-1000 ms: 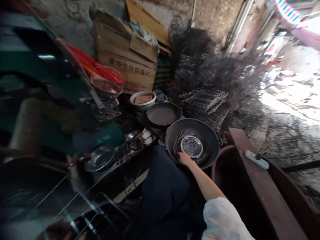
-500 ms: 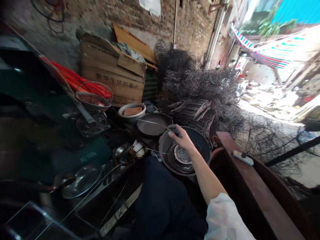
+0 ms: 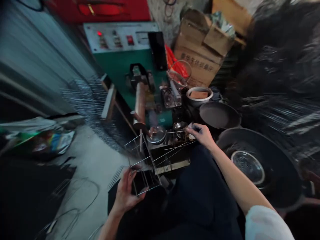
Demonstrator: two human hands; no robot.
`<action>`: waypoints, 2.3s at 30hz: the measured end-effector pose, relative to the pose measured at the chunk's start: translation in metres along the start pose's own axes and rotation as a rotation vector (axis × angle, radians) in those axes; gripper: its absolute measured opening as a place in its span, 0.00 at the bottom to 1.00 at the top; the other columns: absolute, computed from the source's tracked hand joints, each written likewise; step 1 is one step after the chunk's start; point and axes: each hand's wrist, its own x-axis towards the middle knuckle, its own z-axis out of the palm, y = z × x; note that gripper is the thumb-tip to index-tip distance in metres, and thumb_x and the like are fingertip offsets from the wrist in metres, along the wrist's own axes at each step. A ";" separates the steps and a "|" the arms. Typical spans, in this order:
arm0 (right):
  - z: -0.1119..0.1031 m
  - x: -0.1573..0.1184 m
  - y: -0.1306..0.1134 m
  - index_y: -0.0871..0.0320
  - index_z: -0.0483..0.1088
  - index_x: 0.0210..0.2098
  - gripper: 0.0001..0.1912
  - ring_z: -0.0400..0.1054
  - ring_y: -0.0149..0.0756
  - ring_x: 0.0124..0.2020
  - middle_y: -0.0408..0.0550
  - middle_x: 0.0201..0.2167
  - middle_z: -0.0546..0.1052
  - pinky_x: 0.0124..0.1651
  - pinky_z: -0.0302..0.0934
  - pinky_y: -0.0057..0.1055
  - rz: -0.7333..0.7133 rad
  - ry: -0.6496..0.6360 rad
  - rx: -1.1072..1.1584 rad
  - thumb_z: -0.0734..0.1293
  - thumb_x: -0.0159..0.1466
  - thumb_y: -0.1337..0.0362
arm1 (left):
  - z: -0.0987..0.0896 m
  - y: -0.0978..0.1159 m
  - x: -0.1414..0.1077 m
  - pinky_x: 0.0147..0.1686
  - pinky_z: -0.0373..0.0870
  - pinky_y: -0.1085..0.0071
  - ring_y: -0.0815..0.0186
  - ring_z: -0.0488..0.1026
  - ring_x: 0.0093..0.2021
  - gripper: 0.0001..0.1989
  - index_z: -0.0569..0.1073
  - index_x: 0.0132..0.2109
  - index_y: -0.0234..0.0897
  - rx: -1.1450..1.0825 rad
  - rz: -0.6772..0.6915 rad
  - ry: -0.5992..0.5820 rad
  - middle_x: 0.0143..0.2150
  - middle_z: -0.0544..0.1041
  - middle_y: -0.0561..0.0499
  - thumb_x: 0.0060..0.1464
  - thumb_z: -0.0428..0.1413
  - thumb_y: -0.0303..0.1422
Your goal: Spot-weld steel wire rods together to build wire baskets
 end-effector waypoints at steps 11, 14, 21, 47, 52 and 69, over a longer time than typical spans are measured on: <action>0.081 0.019 -0.004 0.56 0.60 0.20 0.33 0.50 0.29 0.25 0.38 0.21 0.57 0.29 0.45 0.29 -0.019 -0.321 -0.031 0.70 0.57 0.33 | 0.009 -0.023 0.012 0.66 0.67 0.43 0.39 0.72 0.63 0.52 0.57 0.69 0.39 -0.054 0.023 -0.025 0.66 0.69 0.33 0.40 0.71 0.39; 0.091 0.025 0.005 0.56 0.59 0.19 0.33 0.50 0.29 0.25 0.38 0.20 0.56 0.28 0.44 0.30 -0.003 -0.355 -0.037 0.70 0.57 0.34 | 0.009 -0.024 0.015 0.66 0.68 0.44 0.40 0.73 0.63 0.52 0.56 0.70 0.39 -0.052 0.052 -0.032 0.65 0.69 0.33 0.40 0.70 0.38; 0.098 0.038 0.014 0.56 0.60 0.20 0.32 0.51 0.29 0.26 0.38 0.21 0.57 0.29 0.45 0.30 0.011 -0.365 -0.028 0.72 0.56 0.35 | 0.008 -0.018 0.031 0.60 0.75 0.46 0.44 0.76 0.60 0.49 0.58 0.70 0.40 -0.020 0.187 -0.013 0.63 0.69 0.37 0.42 0.68 0.38; 0.102 0.075 0.024 0.56 0.61 0.19 0.32 0.52 0.30 0.25 0.39 0.20 0.59 0.28 0.47 0.29 -0.015 -0.330 -0.032 0.73 0.55 0.36 | 0.012 -0.017 0.071 0.58 0.76 0.49 0.49 0.75 0.56 0.47 0.61 0.68 0.39 -0.046 0.182 0.008 0.59 0.69 0.39 0.39 0.67 0.36; 0.102 0.076 0.025 0.56 0.60 0.19 0.32 0.53 0.30 0.25 0.39 0.20 0.59 0.29 0.48 0.29 -0.025 -0.334 -0.039 0.72 0.55 0.36 | 0.012 -0.015 0.074 0.58 0.76 0.49 0.49 0.75 0.56 0.47 0.59 0.69 0.40 -0.014 0.230 0.021 0.59 0.70 0.40 0.42 0.66 0.38; 0.095 0.070 0.027 0.56 0.62 0.20 0.33 0.56 0.32 0.25 0.41 0.20 0.62 0.29 0.51 0.30 -0.030 -0.228 -0.033 0.69 0.58 0.32 | 0.015 -0.020 0.070 0.60 0.74 0.47 0.48 0.75 0.57 0.48 0.59 0.68 0.38 -0.050 0.175 0.007 0.61 0.70 0.37 0.40 0.67 0.37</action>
